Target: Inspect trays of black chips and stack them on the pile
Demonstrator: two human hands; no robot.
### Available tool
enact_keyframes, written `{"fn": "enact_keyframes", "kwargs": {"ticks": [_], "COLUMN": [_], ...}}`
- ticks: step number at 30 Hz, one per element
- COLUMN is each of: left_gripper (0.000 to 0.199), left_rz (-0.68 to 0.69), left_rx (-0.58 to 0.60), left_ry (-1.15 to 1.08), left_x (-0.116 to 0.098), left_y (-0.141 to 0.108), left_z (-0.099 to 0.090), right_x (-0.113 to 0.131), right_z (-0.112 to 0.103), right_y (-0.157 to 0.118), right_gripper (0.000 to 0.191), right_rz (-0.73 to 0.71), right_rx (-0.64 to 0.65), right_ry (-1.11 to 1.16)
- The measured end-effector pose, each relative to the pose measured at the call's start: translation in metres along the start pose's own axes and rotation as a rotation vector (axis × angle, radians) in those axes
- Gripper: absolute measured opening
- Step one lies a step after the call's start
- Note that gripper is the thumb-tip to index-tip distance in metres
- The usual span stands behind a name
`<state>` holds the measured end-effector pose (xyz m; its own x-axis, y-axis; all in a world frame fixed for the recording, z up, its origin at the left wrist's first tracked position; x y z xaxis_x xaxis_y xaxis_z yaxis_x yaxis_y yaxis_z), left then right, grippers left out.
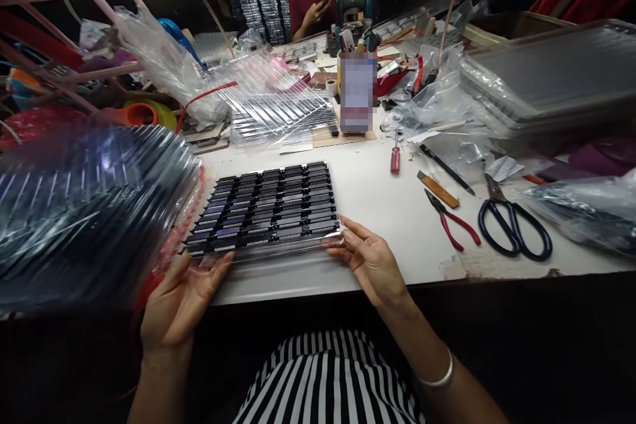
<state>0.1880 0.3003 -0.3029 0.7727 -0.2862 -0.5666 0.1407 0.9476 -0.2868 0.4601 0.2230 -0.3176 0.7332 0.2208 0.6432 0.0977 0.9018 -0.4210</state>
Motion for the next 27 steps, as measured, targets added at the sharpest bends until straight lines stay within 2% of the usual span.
{"fn": "enact_keyframes", "kwargs": {"ticks": [7, 11, 20, 24, 27], "left_gripper": [0.043, 0.033, 0.027, 0.024, 0.021], "left_rz": [0.045, 0.032, 0.073, 0.062, 0.039], "left_rx": [-0.213, -0.249, -0.124, -0.073, -0.043], "left_ry": [0.134, 0.158, 0.109, 0.102, 0.104], "left_x": [-0.002, -0.001, 0.000, 0.003, 0.005], "left_y": [-0.006, -0.006, -0.005, -0.003, -0.001], "left_z": [0.014, 0.011, 0.017, 0.015, 0.009], "right_x": [0.002, 0.001, 0.000, 0.002, 0.005], "right_z": [0.000, -0.001, -0.002, -0.002, -0.004], "right_y": [0.002, 0.001, 0.001, -0.003, -0.014], "right_gripper": [0.029, 0.028, 0.026, 0.049, 0.065], "right_rz": [-0.051, -0.062, -0.054, -0.049, -0.077], "right_rx": [0.011, 0.000, -0.062, -0.080, -0.136], "right_ry": [0.015, 0.002, -0.029, -0.073, -0.211]}}
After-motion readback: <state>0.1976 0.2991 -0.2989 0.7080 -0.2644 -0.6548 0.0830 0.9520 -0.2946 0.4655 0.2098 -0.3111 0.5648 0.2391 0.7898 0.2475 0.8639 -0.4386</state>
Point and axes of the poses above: each hand's wrist, its own y-axis towards the middle knuckle, its own z-axis out of the palm, x = y × z, the point moved 5 cm from there along y, towards the middle knuckle, and after that the axes turned 8 degrees about z, right-handed, at the moved point
